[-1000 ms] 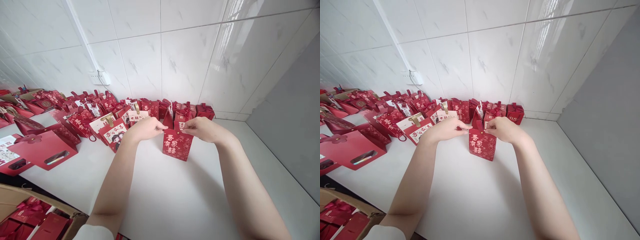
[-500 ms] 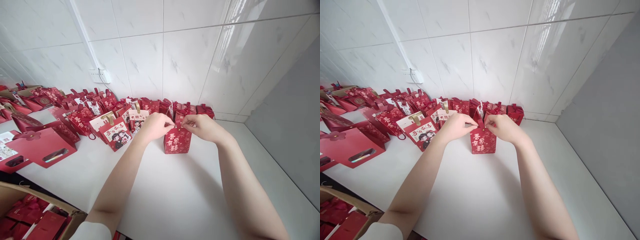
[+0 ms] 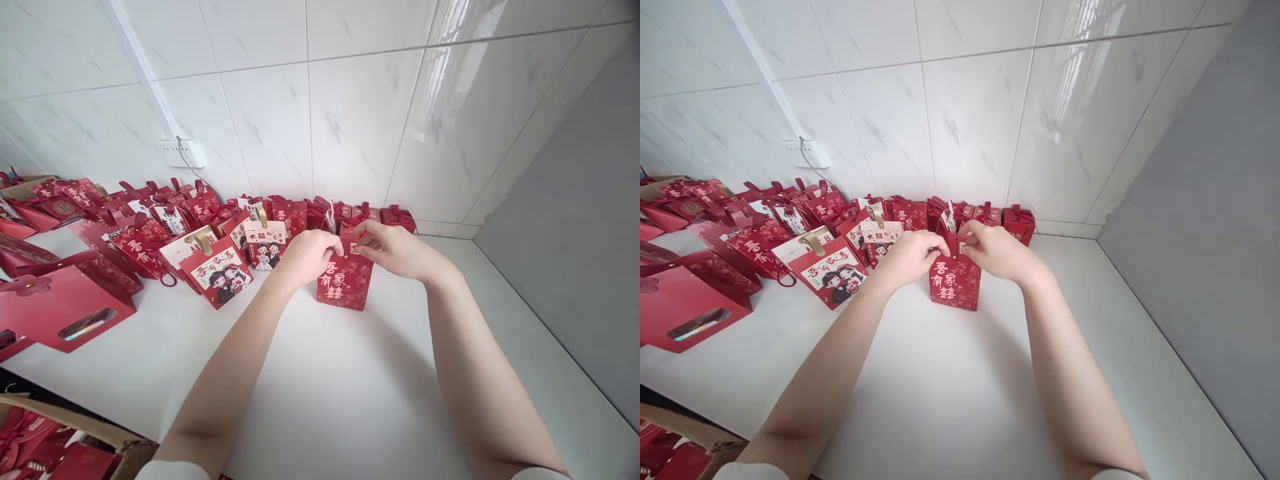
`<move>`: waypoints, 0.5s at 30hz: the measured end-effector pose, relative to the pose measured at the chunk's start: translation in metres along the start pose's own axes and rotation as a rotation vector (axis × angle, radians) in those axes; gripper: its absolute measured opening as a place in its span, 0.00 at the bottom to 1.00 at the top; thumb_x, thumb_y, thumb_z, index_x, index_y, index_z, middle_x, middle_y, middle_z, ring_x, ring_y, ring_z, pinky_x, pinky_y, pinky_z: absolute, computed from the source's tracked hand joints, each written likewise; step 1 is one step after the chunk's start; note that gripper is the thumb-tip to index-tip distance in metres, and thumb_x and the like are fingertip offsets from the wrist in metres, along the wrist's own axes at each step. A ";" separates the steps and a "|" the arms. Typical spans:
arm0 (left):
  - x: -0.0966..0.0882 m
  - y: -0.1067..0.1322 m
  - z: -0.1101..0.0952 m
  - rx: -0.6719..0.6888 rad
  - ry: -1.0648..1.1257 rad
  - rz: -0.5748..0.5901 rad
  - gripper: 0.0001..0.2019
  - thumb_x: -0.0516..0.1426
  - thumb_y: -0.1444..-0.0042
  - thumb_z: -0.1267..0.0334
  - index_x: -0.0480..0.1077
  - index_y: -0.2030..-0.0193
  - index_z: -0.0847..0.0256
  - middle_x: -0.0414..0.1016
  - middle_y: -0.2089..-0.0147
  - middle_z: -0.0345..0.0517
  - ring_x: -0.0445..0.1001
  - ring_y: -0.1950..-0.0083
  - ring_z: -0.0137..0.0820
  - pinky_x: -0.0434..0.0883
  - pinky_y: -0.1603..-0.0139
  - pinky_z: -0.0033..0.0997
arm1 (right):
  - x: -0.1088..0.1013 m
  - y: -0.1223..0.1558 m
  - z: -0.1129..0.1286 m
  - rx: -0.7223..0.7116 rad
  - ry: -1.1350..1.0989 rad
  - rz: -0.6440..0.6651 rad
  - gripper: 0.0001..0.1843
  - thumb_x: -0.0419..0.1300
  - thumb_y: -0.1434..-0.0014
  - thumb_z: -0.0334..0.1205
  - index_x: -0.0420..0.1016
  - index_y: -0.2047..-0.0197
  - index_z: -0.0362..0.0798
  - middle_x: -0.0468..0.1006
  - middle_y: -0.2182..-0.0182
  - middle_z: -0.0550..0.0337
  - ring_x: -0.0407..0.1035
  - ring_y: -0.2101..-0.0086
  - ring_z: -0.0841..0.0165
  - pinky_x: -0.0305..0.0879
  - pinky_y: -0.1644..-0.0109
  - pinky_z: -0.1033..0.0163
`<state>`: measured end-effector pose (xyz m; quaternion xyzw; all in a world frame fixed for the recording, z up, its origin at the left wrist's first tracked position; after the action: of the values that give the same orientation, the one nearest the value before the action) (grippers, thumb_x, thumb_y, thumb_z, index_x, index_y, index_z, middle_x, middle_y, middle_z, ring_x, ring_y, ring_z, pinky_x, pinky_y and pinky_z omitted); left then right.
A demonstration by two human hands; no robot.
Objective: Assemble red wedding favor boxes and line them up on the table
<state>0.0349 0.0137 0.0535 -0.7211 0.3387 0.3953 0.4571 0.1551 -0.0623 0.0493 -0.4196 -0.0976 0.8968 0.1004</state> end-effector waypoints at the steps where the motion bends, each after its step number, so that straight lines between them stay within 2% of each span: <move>1: -0.001 0.000 0.001 -0.006 -0.003 -0.007 0.15 0.51 0.45 0.77 0.75 0.64 0.57 0.79 0.61 0.39 0.75 0.59 0.33 0.69 0.55 0.32 | 0.003 -0.001 0.001 -0.005 0.015 0.023 0.11 0.56 0.41 0.35 0.70 0.55 0.53 0.81 0.63 0.59 0.74 0.63 0.64 0.67 0.63 0.62; 3: -0.005 0.001 0.004 -0.023 -0.003 -0.021 0.13 0.51 0.46 0.76 0.74 0.62 0.57 0.78 0.62 0.40 0.75 0.60 0.32 0.69 0.57 0.31 | 0.003 -0.003 0.004 0.024 0.106 0.004 0.09 0.55 0.40 0.35 0.71 0.56 0.51 0.81 0.64 0.57 0.74 0.65 0.62 0.65 0.65 0.62; 6: -0.012 0.002 0.009 -0.040 0.030 -0.024 0.12 0.52 0.46 0.74 0.72 0.60 0.57 0.78 0.61 0.40 0.75 0.60 0.32 0.69 0.58 0.30 | -0.012 0.008 0.023 0.118 0.389 -0.264 0.07 0.53 0.39 0.35 0.71 0.60 0.47 0.79 0.66 0.49 0.73 0.66 0.58 0.62 0.65 0.59; 7: -0.014 0.003 0.011 -0.041 0.042 -0.018 0.11 0.52 0.46 0.73 0.72 0.60 0.57 0.78 0.60 0.41 0.75 0.60 0.33 0.69 0.58 0.30 | -0.016 0.015 0.039 0.085 0.458 -0.353 0.07 0.53 0.39 0.35 0.71 0.61 0.46 0.79 0.67 0.47 0.72 0.67 0.58 0.61 0.64 0.57; 8: -0.016 0.003 0.013 -0.041 0.047 -0.013 0.11 0.52 0.46 0.72 0.72 0.60 0.57 0.78 0.60 0.41 0.75 0.60 0.33 0.69 0.57 0.30 | -0.013 0.023 0.059 -0.025 0.455 -0.369 0.06 0.53 0.39 0.35 0.71 0.64 0.46 0.78 0.67 0.49 0.71 0.67 0.60 0.61 0.64 0.58; 10: -0.020 0.003 0.017 -0.049 0.040 -0.011 0.12 0.51 0.45 0.71 0.73 0.59 0.57 0.78 0.60 0.41 0.75 0.60 0.33 0.69 0.58 0.30 | 0.010 0.041 0.110 -0.409 0.296 -0.125 0.06 0.54 0.39 0.35 0.71 0.67 0.49 0.78 0.69 0.57 0.70 0.69 0.66 0.62 0.65 0.61; 11: -0.021 0.003 0.020 -0.057 0.034 -0.010 0.12 0.51 0.45 0.71 0.74 0.59 0.57 0.79 0.61 0.41 0.75 0.61 0.33 0.69 0.58 0.31 | 0.022 0.055 0.136 -0.620 0.205 0.044 0.05 0.56 0.39 0.39 0.72 0.67 0.51 0.78 0.69 0.61 0.70 0.70 0.68 0.63 0.66 0.62; 12: -0.022 0.003 0.022 -0.066 0.028 -0.008 0.13 0.50 0.44 0.71 0.74 0.59 0.56 0.79 0.62 0.41 0.75 0.61 0.33 0.69 0.58 0.31 | 0.027 0.069 0.158 -0.772 0.158 0.130 0.06 0.57 0.39 0.42 0.73 0.67 0.52 0.78 0.70 0.63 0.69 0.70 0.69 0.64 0.66 0.62; 13: -0.023 0.003 0.024 -0.077 0.020 -0.006 0.13 0.50 0.44 0.70 0.74 0.59 0.56 0.79 0.63 0.41 0.75 0.63 0.33 0.69 0.58 0.31 | 0.028 0.079 0.173 -0.840 0.163 0.147 0.06 0.57 0.39 0.42 0.74 0.66 0.55 0.78 0.71 0.65 0.69 0.71 0.68 0.65 0.66 0.61; 15: -0.025 0.002 0.027 -0.086 0.004 0.000 0.13 0.51 0.44 0.70 0.75 0.58 0.56 0.79 0.64 0.41 0.75 0.64 0.33 0.69 0.58 0.32 | 0.031 0.088 0.188 -0.827 0.297 0.167 0.07 0.57 0.40 0.41 0.76 0.66 0.62 0.79 0.68 0.69 0.71 0.68 0.65 0.67 0.65 0.58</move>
<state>0.0148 0.0407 0.0674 -0.7407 0.3226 0.4082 0.4251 -0.0181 -0.1560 0.1216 -0.5551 -0.3984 0.7175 -0.1356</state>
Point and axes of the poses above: each hand's wrist, its own y-axis away from the middle knuckle, its own x-axis out of the palm, z = x × y, the point moved 7 cm from there along -y, towards the middle knuckle
